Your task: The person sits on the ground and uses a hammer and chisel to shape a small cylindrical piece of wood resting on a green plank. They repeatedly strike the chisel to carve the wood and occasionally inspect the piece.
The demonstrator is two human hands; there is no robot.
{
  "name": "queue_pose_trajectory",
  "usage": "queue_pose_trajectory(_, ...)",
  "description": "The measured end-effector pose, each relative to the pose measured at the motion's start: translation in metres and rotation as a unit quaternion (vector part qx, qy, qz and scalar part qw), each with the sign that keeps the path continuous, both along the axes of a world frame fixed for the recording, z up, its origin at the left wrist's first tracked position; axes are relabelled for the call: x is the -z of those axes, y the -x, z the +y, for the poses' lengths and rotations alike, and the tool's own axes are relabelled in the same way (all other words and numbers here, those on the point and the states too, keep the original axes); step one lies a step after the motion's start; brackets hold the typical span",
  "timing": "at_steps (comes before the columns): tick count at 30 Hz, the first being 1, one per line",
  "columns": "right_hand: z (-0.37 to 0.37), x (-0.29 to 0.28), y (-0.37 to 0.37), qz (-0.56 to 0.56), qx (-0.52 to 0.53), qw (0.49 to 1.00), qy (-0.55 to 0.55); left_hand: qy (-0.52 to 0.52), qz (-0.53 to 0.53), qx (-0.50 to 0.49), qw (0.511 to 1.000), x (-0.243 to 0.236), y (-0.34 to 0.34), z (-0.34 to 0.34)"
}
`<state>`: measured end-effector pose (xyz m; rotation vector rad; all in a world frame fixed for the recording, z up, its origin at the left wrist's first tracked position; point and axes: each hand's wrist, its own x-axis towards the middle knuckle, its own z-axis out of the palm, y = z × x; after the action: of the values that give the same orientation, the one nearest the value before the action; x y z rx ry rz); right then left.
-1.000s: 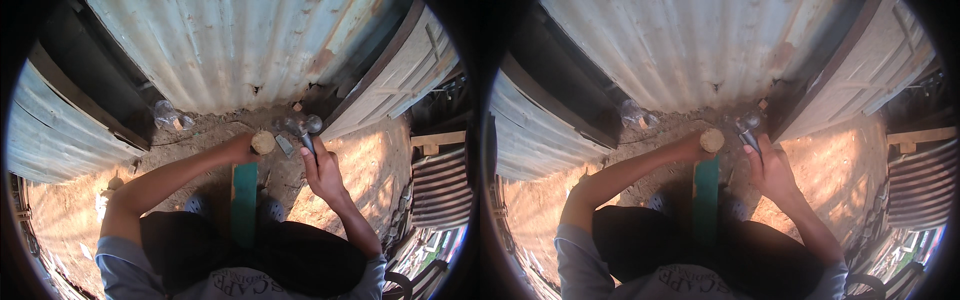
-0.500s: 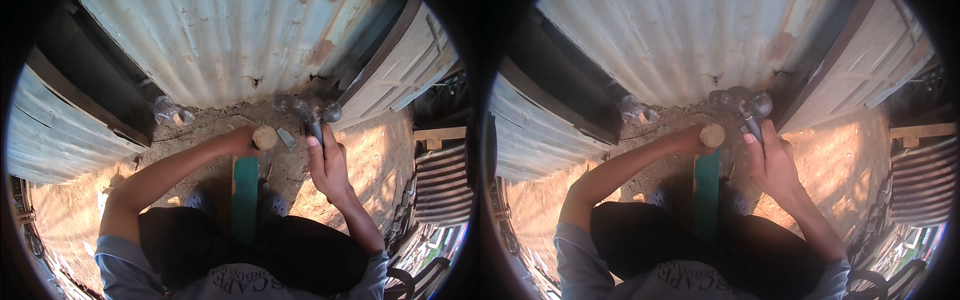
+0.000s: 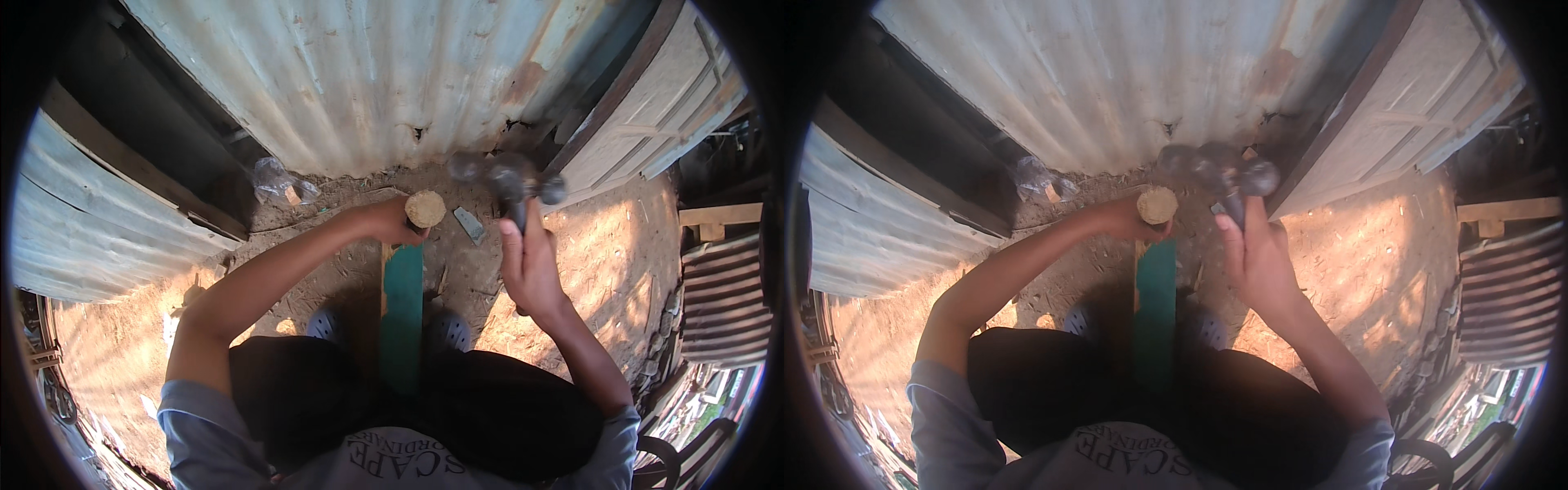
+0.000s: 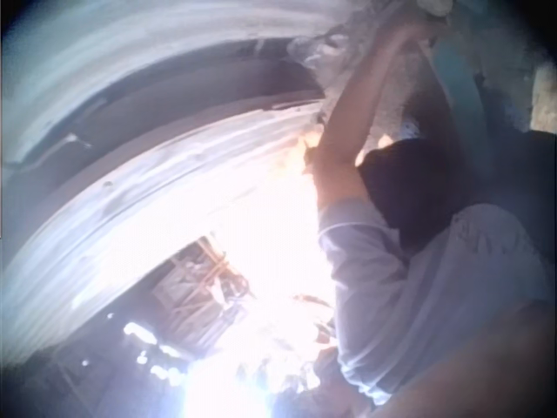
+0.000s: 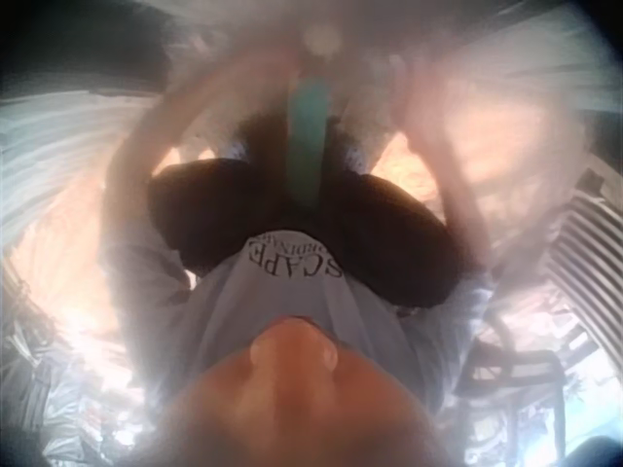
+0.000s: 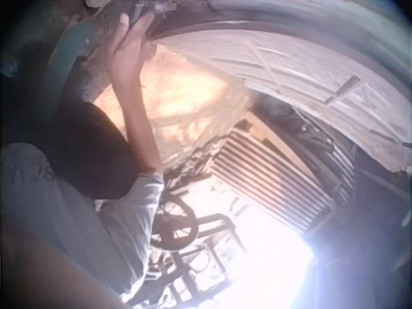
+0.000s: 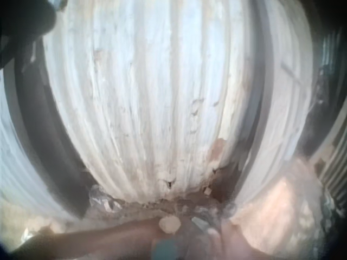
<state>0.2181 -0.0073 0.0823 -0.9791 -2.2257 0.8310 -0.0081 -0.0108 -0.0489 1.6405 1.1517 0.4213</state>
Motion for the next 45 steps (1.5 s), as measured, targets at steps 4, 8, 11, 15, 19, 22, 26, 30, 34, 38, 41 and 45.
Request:
queue_pose_trajectory(4,0.002,0.006,-0.003,-0.124,-0.013,0.986,0.106,0.032,0.001,0.014,0.999,-0.007,-0.003,-0.001)
queue_pose_trajectory(8,-0.002,-0.015,-0.001,-0.024,0.014,0.998,0.060,0.022,0.006,0.047,0.999,-0.019,-0.003,-0.004)
queue_pose_trajectory(11,-0.006,0.005,-0.014,-0.056,-0.018,0.998,0.012,0.031,0.040,0.083,0.995,-0.024,-0.010,-0.001)
queue_pose_trajectory(15,-0.006,0.017,-0.012,-0.137,-0.067,0.987,0.057,0.017,0.021,0.071,0.997,-0.011,-0.005,-0.002)
queue_pose_trajectory(19,-0.004,0.004,-0.008,-0.078,-0.025,0.993,0.081,-0.041,0.011,0.034,0.999,0.005,-0.002,-0.005)
queue_pose_trajectory(22,0.000,-0.008,-0.006,-0.028,-0.004,0.995,0.101,-0.067,-0.015,-0.044,0.997,0.011,-0.004,-0.016)
queue_pose_trajectory(26,0.007,-0.010,-0.010,0.019,0.021,0.994,0.108,-0.036,0.050,-0.093,0.994,-0.027,-0.005,-0.014)
queue_pose_trajectory(30,0.014,-0.013,-0.014,0.028,0.042,0.992,0.116,-0.063,0.175,-0.137,0.973,-0.034,-0.013,-0.007)
queue_pose_trajectory(34,0.021,-0.030,-0.018,0.068,0.072,0.988,0.115,-0.069,0.123,-0.133,0.981,-0.044,-0.012,0.013)
queue_pose_trajectory(38,0.028,-0.022,-0.036,0.123,0.099,0.982,0.105,-0.160,0.174,-0.111,0.965,-0.023,-0.023,0.041)
queue_pose_trajectory(41,0.032,-0.005,-0.050,0.178,0.132,0.968,0.116,-0.130,0.205,-0.132,0.961,-0.019,-0.044,0.044)
queue_pose_trajectory(45,0.031,0.021,-0.060,0.248,0.163,0.936,0.189,-0.199,0.111,-0.171,0.959,0.022,-0.055,0.047)
